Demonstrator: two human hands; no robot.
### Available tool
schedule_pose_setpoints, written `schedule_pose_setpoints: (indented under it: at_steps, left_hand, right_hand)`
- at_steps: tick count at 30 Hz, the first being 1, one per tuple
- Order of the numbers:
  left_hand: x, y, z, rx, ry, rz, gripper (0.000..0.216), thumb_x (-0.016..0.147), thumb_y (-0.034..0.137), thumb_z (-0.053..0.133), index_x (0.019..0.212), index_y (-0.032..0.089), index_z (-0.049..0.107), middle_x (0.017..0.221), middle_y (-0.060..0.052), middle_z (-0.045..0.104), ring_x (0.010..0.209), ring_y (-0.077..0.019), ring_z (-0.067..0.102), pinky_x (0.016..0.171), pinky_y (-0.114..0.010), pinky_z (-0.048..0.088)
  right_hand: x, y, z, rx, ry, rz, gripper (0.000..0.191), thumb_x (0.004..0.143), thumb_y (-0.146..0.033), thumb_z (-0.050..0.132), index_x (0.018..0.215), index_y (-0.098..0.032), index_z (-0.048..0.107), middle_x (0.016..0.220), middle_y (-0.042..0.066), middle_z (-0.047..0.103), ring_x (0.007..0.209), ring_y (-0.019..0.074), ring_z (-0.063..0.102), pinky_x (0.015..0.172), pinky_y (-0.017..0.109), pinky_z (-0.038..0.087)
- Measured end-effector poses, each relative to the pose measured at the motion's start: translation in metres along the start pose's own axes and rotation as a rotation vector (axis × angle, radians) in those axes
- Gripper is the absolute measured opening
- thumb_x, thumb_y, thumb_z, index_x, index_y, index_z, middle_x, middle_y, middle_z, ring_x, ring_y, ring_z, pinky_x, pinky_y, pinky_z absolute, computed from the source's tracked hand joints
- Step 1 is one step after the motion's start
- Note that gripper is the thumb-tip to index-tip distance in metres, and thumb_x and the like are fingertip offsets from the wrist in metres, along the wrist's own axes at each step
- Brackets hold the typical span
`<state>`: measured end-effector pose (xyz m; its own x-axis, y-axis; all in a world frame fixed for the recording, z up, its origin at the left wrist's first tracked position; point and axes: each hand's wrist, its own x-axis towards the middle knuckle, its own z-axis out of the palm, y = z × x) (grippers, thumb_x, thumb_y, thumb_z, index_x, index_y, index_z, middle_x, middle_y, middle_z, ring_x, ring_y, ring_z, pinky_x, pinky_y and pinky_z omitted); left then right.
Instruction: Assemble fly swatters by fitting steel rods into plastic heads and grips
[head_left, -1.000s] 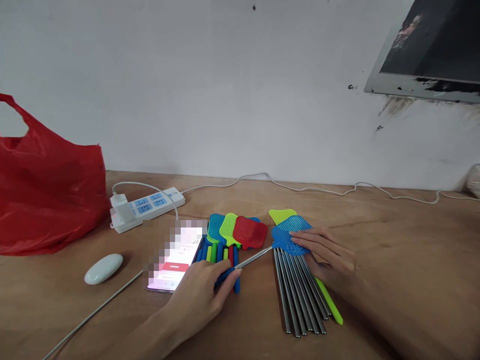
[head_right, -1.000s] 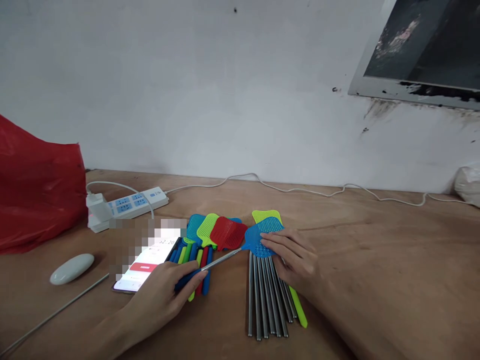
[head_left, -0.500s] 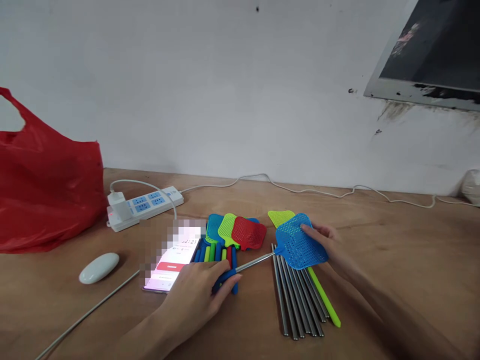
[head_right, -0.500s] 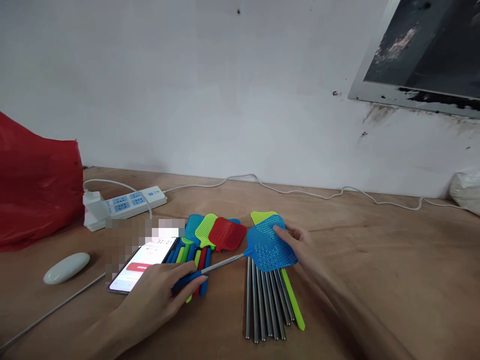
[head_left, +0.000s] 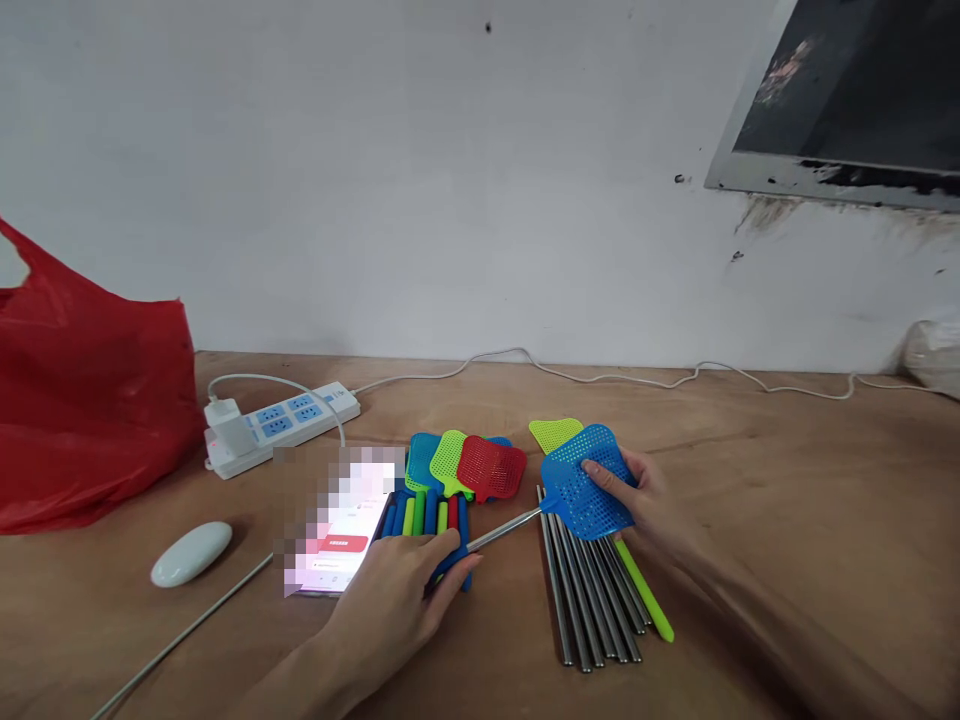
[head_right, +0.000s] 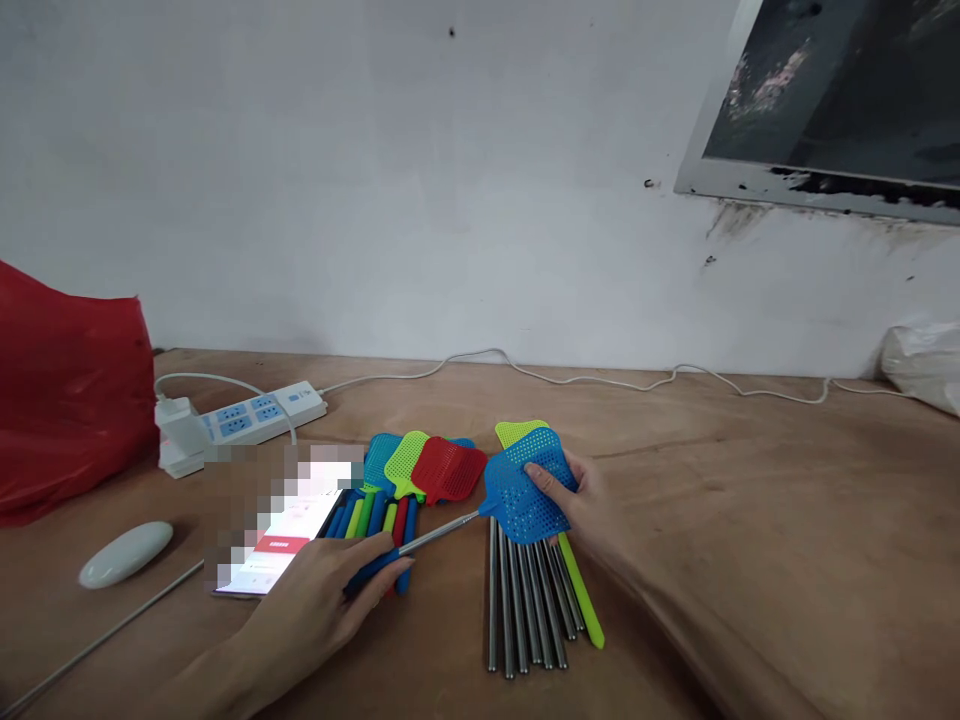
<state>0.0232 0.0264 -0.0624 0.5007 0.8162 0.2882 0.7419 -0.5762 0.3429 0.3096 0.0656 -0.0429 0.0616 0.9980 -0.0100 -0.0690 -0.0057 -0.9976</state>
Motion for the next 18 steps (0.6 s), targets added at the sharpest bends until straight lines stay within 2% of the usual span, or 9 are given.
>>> schedule_pose_setpoints:
  at_steps: [6, 10, 14, 16, 18]
  left_hand:
    - [0.001, 0.001, -0.004, -0.004, -0.031, -0.029, 0.040, 0.104, 0.045, 0.036, 0.079, 0.022, 0.058, 0.067, -0.002, 0.066, 0.058, -0.0209, 0.061, 0.053, -0.028, 0.032]
    - [0.004, 0.006, -0.013, -0.007, -0.076, -0.068, 0.041, 0.103, 0.047, 0.036, 0.078, 0.023, 0.056, 0.065, -0.001, 0.064, 0.058, -0.0209, 0.061, 0.054, -0.029, 0.031]
    - [0.005, 0.007, -0.018, -0.005, -0.070, -0.073, 0.037, 0.104, 0.043, 0.032, 0.086, 0.024, 0.058, 0.064, 0.000, 0.062, 0.058, -0.0218, 0.060, 0.054, -0.030, 0.030]
    - [0.005, 0.005, -0.017, -0.018, -0.076, -0.072, 0.038, 0.104, 0.041, 0.029, 0.087, 0.023, 0.058, 0.061, 0.000, 0.060, 0.055, -0.0214, 0.059, 0.053, -0.030, 0.029]
    - [0.005, 0.004, -0.015, -0.022, -0.060, -0.084, 0.040, 0.105, 0.040, 0.025, 0.088, 0.023, 0.058, 0.062, -0.001, 0.061, 0.055, -0.0222, 0.059, 0.053, -0.030, 0.030]
  right_hand:
    - [0.000, -0.010, 0.002, 0.014, -0.043, 0.042, 0.050, 0.056, -0.059, 0.086, 0.069, -0.019, 0.060, 0.050, -0.002, 0.063, 0.034, 0.0143, 0.057, 0.025, 0.021, 0.043]
    - [0.005, -0.015, -0.007, 0.010, -0.120, 0.117, 0.040, 0.066, -0.053, 0.083, 0.075, -0.019, 0.065, 0.057, 0.000, 0.066, 0.039, 0.0156, 0.060, 0.029, 0.022, 0.044]
    - [0.013, -0.014, -0.024, 0.075, -0.022, 0.112, 0.025, 0.073, -0.041, 0.080, 0.075, -0.021, 0.066, 0.058, 0.001, 0.067, 0.043, 0.0165, 0.060, 0.029, 0.022, 0.040]
    - [0.017, -0.015, -0.030, 0.101, 0.012, 0.104, 0.026, 0.077, -0.045, 0.075, 0.072, -0.022, 0.065, 0.058, 0.002, 0.067, 0.043, 0.0174, 0.060, 0.029, 0.023, 0.039]
    - [0.018, -0.015, -0.031, 0.135, -0.012, 0.083, 0.039, 0.085, -0.059, 0.060, 0.074, -0.022, 0.065, 0.062, 0.005, 0.070, 0.048, 0.0195, 0.064, 0.034, 0.025, 0.044]
